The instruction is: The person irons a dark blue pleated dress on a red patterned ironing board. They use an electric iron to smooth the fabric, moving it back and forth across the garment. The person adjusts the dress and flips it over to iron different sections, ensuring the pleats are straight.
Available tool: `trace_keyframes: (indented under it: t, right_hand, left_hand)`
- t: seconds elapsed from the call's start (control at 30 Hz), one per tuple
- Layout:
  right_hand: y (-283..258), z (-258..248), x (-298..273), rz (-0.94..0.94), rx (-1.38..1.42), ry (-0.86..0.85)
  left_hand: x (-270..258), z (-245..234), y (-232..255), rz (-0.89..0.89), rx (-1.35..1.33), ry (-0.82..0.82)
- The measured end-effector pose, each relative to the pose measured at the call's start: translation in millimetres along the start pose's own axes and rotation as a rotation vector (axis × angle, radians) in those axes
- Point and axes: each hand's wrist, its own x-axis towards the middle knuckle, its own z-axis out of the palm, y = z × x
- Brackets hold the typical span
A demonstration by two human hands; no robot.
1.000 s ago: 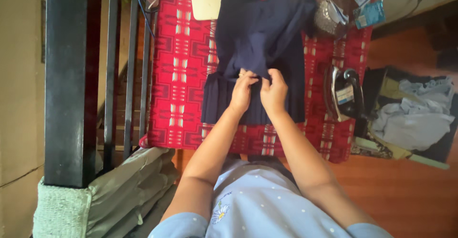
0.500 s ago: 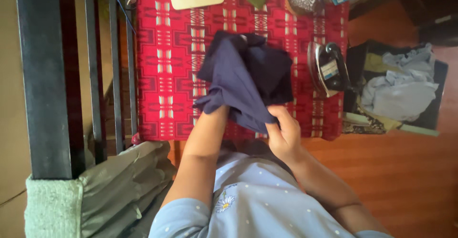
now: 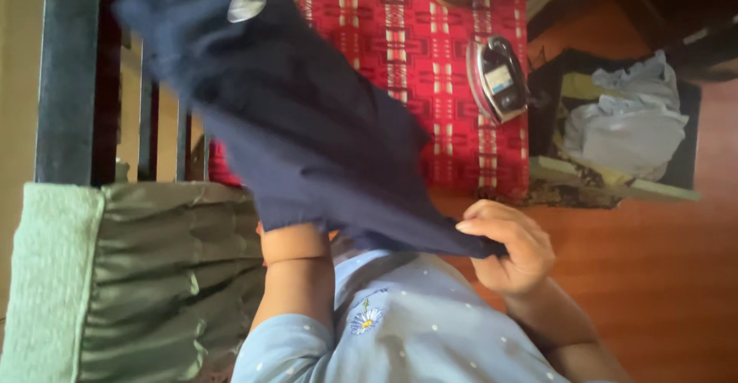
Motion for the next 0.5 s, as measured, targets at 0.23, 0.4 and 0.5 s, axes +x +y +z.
trace_keyframes:
  t: [0.23,0.4,0.5]
  right_hand:
    - [-52,-45,-55,-0.135,0.112,-0.042]
    - [-76,-52,-90,-0.099,0.204,0.005]
    - [-74,-54,-98,-0.116,0.250,-0.030]
  left_hand:
    - [-94,7,-9,0.014,0.138,0.046]
    - [-152,-4,6,0.019,0.202,0.082]
    - [-171,-9,19,0.025,0.226,0.095]
